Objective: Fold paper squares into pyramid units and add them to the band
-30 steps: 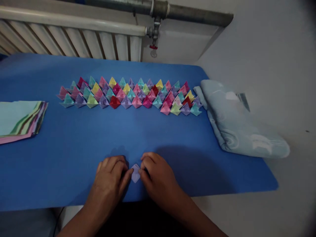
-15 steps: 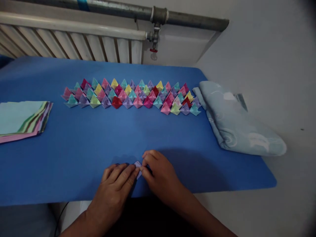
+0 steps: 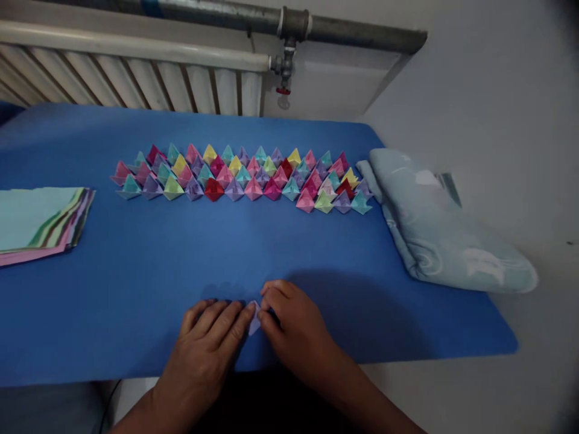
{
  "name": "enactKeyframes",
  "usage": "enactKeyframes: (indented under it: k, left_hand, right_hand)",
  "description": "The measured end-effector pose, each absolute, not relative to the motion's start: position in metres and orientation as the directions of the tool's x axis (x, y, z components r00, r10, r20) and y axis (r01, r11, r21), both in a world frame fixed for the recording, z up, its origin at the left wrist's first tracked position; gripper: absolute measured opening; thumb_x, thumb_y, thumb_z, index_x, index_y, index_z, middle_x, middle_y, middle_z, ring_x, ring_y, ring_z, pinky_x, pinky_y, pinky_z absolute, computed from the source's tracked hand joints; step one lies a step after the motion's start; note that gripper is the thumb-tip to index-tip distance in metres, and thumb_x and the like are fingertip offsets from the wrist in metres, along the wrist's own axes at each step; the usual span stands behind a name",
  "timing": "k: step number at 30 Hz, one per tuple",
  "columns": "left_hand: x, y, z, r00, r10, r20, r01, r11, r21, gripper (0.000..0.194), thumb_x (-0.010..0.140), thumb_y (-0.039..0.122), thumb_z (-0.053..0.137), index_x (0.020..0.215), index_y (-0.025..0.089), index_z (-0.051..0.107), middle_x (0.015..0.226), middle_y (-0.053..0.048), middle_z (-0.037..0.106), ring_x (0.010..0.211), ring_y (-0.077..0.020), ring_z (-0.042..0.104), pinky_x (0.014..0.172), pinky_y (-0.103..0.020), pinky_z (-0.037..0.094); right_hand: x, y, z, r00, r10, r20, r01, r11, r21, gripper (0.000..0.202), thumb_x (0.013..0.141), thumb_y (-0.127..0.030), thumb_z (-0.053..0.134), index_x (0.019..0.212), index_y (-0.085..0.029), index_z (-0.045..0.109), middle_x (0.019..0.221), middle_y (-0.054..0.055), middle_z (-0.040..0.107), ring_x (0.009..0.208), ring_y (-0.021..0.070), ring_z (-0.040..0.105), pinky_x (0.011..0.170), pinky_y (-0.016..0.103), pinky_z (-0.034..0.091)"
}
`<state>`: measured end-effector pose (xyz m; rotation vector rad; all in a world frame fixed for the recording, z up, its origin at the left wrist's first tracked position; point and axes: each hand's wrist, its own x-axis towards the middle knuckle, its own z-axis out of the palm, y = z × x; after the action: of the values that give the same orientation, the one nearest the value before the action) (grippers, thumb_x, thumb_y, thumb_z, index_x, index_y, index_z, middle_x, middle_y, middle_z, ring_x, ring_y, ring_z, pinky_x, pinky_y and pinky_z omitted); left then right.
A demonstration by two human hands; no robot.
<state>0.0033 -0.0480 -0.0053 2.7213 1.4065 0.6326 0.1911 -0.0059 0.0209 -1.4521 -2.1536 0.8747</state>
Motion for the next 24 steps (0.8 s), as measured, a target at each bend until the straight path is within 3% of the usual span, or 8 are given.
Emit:
enactKeyframes:
  k: [10, 17, 24]
  left_hand:
    - [0.006, -0.048, -0.002, 0.493, 0.816, 0.303, 0.794, -0.564, 0.227, 0.044, 0.094, 0.011, 0.032, 0.128, 0.019, 0.059, 0.117, -0.007, 0.067, 0.103, -0.0252, 0.055, 0.095, -0.042, 0.033]
    - [-0.01, -0.053, -0.008, 0.511, 0.815, 0.272, 0.767, -0.575, 0.284, 0.046, 0.095, 0.013, 0.032, 0.136, 0.022, 0.052, 0.124, -0.006, 0.065, 0.109, -0.0246, 0.053, 0.099, -0.042, 0.03]
    - [-0.016, -0.051, -0.006, 0.613, 0.744, 0.265, 0.737, -0.659, 0.148, 0.045, 0.093, 0.009, 0.036, 0.134, 0.017, 0.053, 0.123, -0.009, 0.064, 0.108, -0.0255, 0.054, 0.093, -0.042, 0.036]
  right_hand:
    - [0.195, -0.007, 0.02, -0.411, 0.912, -0.019, 0.62, 0.265, -0.738, 0.013, 0.088, -0.008, 0.049, 0.079, -0.019, 0.05, 0.096, 0.006, 0.061, 0.09, 0.0197, 0.056, 0.082, 0.036, 0.046]
    - [0.198, -0.004, 0.028, -0.419, 0.906, -0.062, 0.596, 0.222, -0.771, 0.018, 0.087, -0.006, 0.047, 0.075, -0.019, 0.049, 0.097, 0.006, 0.061, 0.092, 0.0192, 0.058, 0.083, 0.035, 0.046]
    - [0.199, -0.003, 0.024, -0.43, 0.903, -0.016, 0.596, 0.27, -0.756, 0.016, 0.084, -0.005, 0.048, 0.078, -0.02, 0.05, 0.093, 0.005, 0.061, 0.09, 0.0182, 0.057, 0.081, 0.033, 0.046]
